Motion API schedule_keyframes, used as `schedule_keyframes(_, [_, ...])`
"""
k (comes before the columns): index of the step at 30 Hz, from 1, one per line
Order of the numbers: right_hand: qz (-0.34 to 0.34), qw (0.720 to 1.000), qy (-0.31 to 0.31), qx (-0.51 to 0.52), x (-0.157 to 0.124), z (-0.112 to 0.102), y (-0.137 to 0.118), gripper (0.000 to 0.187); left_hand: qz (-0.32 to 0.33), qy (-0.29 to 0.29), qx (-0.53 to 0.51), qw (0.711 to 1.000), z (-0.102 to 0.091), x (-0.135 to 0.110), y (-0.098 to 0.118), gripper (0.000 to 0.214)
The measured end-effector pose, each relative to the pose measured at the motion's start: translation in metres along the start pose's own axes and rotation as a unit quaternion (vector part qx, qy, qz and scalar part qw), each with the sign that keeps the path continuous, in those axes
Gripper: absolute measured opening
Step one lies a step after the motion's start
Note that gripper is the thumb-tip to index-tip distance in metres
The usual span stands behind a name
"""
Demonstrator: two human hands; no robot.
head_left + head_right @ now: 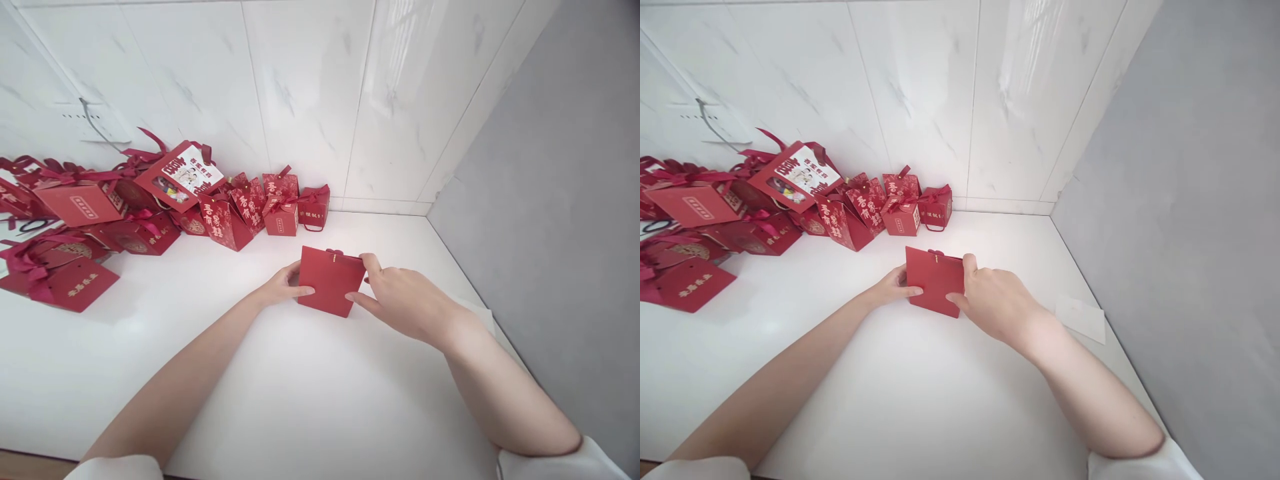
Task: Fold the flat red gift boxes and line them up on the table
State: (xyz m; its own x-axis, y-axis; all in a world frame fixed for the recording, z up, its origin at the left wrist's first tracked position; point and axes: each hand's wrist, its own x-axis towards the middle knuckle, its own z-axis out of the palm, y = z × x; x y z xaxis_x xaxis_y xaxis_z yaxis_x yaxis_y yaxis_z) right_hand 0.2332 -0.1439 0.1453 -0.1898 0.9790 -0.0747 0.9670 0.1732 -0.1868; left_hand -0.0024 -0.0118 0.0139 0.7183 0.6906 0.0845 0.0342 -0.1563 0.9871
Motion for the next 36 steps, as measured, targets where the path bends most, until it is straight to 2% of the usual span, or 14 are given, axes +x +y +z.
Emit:
schedule_keyframes(3, [-0.035, 0.997, 0.015, 0.061, 0.001, -0.008, 0.014, 0.041, -0.003, 0.006, -0.007, 1.000, 0.000, -0.001, -0.001, 0.066])
schedule_keyframes(7, [-0.108, 0.984, 0.057, 0.131, 0.008, -0.020, 0.034, 0.033, -0.014, 0.014, -0.005, 1.000, 0.000, -0.002, 0.000, 0.067])
schedule_keyframes(10, [-0.118, 0.975, 0.092, 0.166, 0.014, -0.022, 0.039, 0.030, -0.017, 0.016, 0.000, 1.000, 0.000, -0.002, 0.002, 0.068])
schedule_keyframes(18, [-0.130, 0.980, 0.093, 0.122, 0.018, -0.021, 0.036, 0.032, -0.023, 0.026, 0.024, 0.999, -0.001, -0.004, 0.003, 0.068])
schedule_keyframes(21, [-0.116, 0.983, 0.058, 0.132, 0.022, -0.018, 0.037, 0.035, -0.025, 0.026, 0.042, 0.998, 0.002, -0.004, 0.003, 0.068])
schedule_keyframes(23, [-0.081, 0.984, 0.032, 0.157, 0.028, -0.013, 0.039, 0.036, -0.010, 0.060, 0.079, 0.995, 0.005, -0.006, 0.005, 0.067])
schedule_keyframes(26, [0.006, 0.981, 0.016, 0.191, 0.035, 0.001, 0.042, 0.042, 0.064, 0.159, 0.187, 0.967, 0.009, -0.014, 0.012, 0.062])
schedule_keyframes(28, [0.044, 0.984, -0.021, 0.174, 0.034, 0.011, 0.046, 0.050, 0.128, 0.183, 0.238, 0.945, 0.011, -0.023, 0.019, 0.066])
schedule_keyframes(29, [0.051, 0.985, -0.058, 0.156, 0.031, 0.015, 0.049, 0.054, 0.154, 0.183, 0.245, 0.940, 0.012, -0.028, 0.023, 0.069])
schedule_keyframes(31, [0.048, 0.980, -0.143, 0.132, 0.023, 0.022, 0.054, 0.064, 0.186, 0.188, 0.236, 0.935, 0.015, -0.038, 0.030, 0.069])
schedule_keyframes(33, [0.026, 0.968, -0.200, 0.149, 0.014, 0.027, 0.060, 0.071, 0.186, 0.215, 0.237, 0.929, 0.018, -0.044, 0.033, 0.062])
schedule_keyframes(36, [-0.021, 0.954, -0.200, 0.223, 0.010, 0.036, 0.060, 0.078, 0.141, 0.286, 0.257, 0.912, 0.021, -0.045, 0.031, 0.071])
